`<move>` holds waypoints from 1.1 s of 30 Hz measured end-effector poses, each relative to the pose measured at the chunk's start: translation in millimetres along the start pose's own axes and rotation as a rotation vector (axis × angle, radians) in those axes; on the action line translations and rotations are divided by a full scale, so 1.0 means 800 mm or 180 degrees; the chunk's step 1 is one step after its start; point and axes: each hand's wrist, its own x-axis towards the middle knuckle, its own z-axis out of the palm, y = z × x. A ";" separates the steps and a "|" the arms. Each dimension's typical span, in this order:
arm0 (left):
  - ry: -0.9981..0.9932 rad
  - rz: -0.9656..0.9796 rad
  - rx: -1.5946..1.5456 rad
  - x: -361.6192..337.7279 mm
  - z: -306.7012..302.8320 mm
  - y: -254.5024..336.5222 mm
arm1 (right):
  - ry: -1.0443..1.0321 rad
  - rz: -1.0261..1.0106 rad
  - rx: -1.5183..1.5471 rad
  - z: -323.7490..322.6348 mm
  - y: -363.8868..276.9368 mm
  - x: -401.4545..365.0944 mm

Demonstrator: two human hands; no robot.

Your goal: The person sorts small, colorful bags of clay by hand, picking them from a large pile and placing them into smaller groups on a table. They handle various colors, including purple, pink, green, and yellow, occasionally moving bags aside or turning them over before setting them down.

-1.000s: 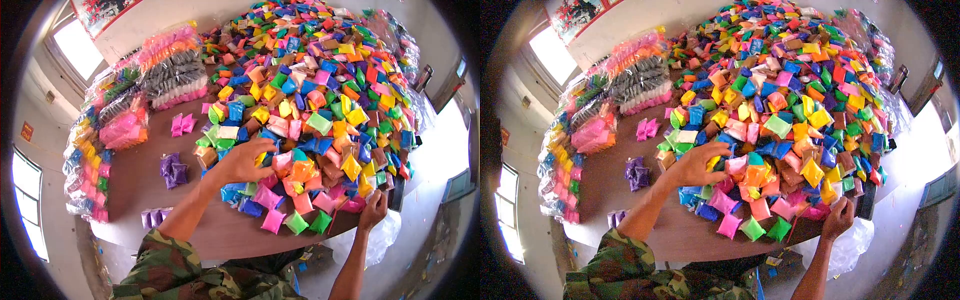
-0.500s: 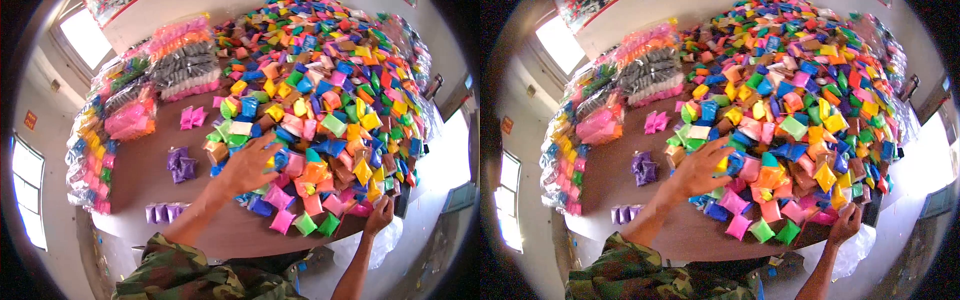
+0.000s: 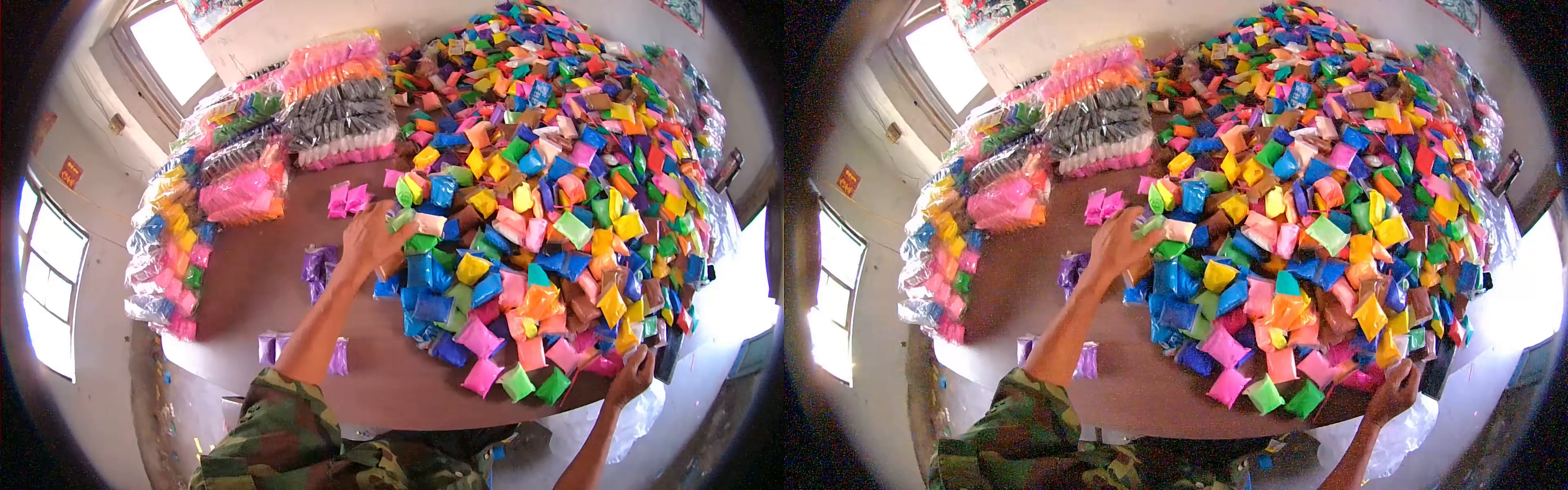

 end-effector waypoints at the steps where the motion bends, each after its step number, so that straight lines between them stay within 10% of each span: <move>1: -0.0115 -0.0082 0.0068 0.011 0.003 -0.002 | 0.0003 0.0014 0.0033 0.001 0.002 0.000; 11: 0.0296 0.0889 -0.0806 0.060 0.118 0.044 | -0.0061 0.0036 -0.0159 -0.003 0.015 0.003; 23: 0.0569 0.2099 -0.1537 -0.027 0.046 0.209 | -0.0060 -0.0190 0.0028 -0.003 0.024 0.008; 33: 0.0371 0.0082 0.0159 -0.118 -0.015 0.022 | -0.0182 0.0124 -0.0229 -0.001 0.051 0.024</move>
